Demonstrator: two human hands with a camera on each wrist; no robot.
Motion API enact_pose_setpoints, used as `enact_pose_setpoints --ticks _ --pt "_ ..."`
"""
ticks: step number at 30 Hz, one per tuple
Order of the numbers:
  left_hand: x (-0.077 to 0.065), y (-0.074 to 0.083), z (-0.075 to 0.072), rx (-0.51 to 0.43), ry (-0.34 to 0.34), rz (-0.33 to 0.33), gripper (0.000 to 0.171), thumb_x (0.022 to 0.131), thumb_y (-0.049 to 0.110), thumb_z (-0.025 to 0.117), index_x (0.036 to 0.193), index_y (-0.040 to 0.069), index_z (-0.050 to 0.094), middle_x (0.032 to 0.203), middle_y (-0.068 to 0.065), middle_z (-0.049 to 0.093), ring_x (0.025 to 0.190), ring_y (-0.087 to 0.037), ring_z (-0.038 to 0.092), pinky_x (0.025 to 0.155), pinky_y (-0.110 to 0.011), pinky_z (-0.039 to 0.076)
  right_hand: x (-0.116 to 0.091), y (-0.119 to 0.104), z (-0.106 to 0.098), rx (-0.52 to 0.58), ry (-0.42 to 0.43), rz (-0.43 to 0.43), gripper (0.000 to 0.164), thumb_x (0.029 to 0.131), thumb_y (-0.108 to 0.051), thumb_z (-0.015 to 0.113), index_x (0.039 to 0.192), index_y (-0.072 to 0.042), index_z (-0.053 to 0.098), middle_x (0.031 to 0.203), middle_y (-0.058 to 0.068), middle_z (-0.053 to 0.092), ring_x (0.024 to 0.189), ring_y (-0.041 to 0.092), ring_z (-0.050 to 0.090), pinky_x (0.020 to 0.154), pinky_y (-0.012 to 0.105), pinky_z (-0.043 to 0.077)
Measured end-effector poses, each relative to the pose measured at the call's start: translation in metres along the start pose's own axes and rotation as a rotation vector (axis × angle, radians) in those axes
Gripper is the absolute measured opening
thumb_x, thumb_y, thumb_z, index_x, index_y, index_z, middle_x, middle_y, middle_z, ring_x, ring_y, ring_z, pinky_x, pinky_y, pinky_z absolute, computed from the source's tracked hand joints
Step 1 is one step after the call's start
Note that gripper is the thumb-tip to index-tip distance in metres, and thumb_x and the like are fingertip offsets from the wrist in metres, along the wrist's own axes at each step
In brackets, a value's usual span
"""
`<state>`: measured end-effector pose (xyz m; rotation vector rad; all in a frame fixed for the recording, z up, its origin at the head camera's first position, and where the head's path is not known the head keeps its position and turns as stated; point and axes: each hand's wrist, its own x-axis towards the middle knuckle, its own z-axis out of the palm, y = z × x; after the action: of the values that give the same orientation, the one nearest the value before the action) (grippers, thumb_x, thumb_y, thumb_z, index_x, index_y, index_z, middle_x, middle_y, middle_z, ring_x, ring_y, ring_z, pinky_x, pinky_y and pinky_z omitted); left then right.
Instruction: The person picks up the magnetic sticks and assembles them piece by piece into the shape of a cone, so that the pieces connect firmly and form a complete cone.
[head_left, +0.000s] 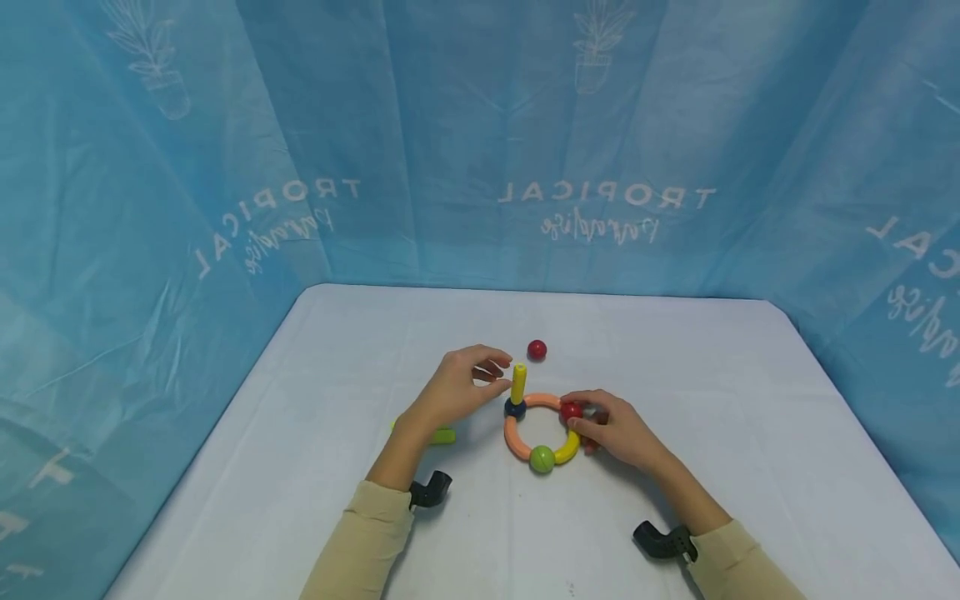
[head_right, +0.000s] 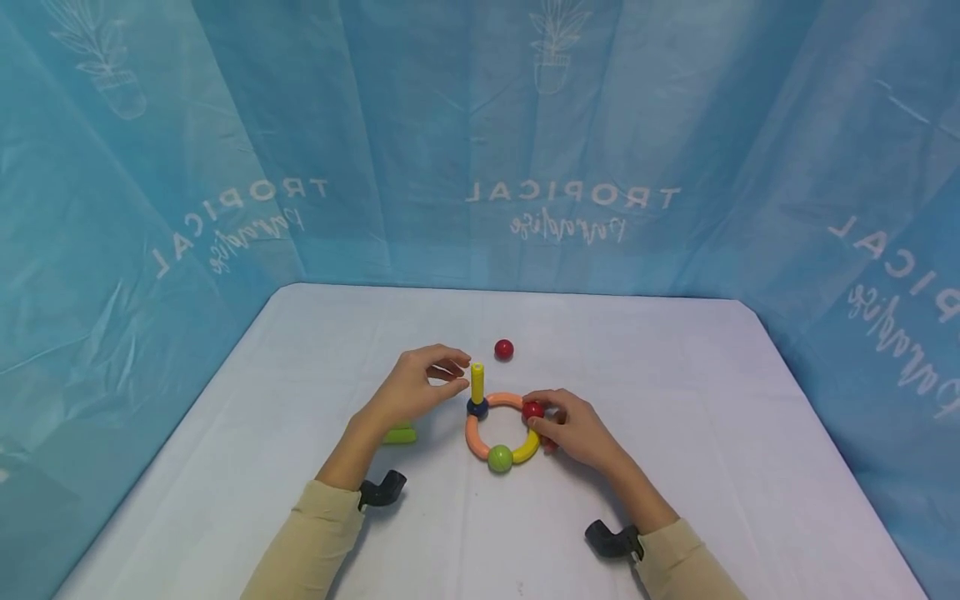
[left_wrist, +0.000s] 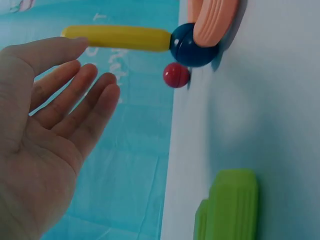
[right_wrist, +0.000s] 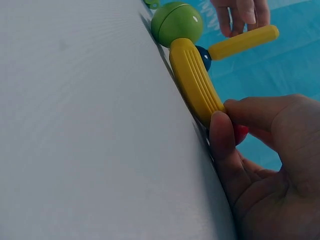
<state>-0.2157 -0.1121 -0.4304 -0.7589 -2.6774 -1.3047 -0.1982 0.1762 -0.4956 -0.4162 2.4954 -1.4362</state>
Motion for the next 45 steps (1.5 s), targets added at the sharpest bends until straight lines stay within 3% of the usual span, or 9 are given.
enact_pose_setpoints --ticks 9,18,23,28,36,45 --pt "-0.006 -0.010 -0.011 0.008 -0.015 -0.084 0.027 0.086 0.024 0.073 0.112 0.020 0.066 0.109 -0.003 0.065 0.096 -0.016 0.061 0.087 -0.041 0.050 0.003 0.000 -0.002 -0.005 -0.021 -0.012 0.037 0.090 -0.030 0.069 0.126 -0.030 0.060 0.109 0.002 0.056 0.068 0.022 0.062 0.063 0.034 0.055" --pt "-0.023 -0.028 -0.025 0.078 -0.158 -0.184 0.035 0.086 0.025 0.073 0.117 0.012 0.067 0.112 -0.003 0.064 0.101 -0.022 0.059 0.088 -0.039 0.048 0.001 0.001 -0.011 -0.028 -0.056 -0.028 0.041 0.090 -0.028 0.069 0.130 -0.030 0.058 0.121 0.002 0.054 0.076 0.021 0.063 0.067 0.032 0.055" --pt "-0.035 -0.043 -0.033 0.124 -0.221 -0.204 0.032 0.083 0.024 0.077 0.113 0.014 0.071 0.107 0.001 0.065 0.097 -0.020 0.060 0.084 -0.038 0.049 0.000 0.003 -0.013 -0.119 -0.046 -0.057 0.044 0.089 -0.033 0.070 0.130 -0.030 0.057 0.119 -0.003 0.055 0.082 0.019 0.060 0.066 0.032 0.054" --pt "-0.045 -0.052 -0.038 0.154 -0.270 -0.233 0.026 0.082 0.024 0.078 0.106 0.017 0.074 0.097 0.006 0.065 0.090 -0.014 0.059 0.080 -0.035 0.048 -0.001 0.005 -0.013 -0.106 -0.076 -0.046 0.044 0.090 -0.034 0.069 0.132 -0.028 0.056 0.118 -0.001 0.055 0.079 0.019 0.061 0.065 0.032 0.055" --pt "-0.056 -0.057 -0.049 0.167 -0.332 -0.198 0.015 0.086 0.020 0.073 0.100 0.015 0.076 0.096 0.006 0.064 0.089 -0.012 0.057 0.078 -0.035 0.048 -0.004 0.002 -0.013 -0.083 -0.076 -0.060 0.047 0.091 -0.032 0.067 0.135 -0.023 0.054 0.117 0.003 0.055 0.074 0.019 0.061 0.063 0.032 0.054" --pt "-0.058 -0.065 -0.046 0.142 -0.299 -0.198 0.017 0.087 0.025 0.072 0.102 0.016 0.074 0.093 0.010 0.062 0.083 -0.010 0.056 0.075 -0.033 0.047 -0.007 0.005 -0.015 -0.134 -0.090 -0.116 0.048 0.092 -0.024 0.067 0.138 -0.028 0.053 0.120 -0.005 0.055 0.074 0.016 0.061 0.064 0.031 0.054"
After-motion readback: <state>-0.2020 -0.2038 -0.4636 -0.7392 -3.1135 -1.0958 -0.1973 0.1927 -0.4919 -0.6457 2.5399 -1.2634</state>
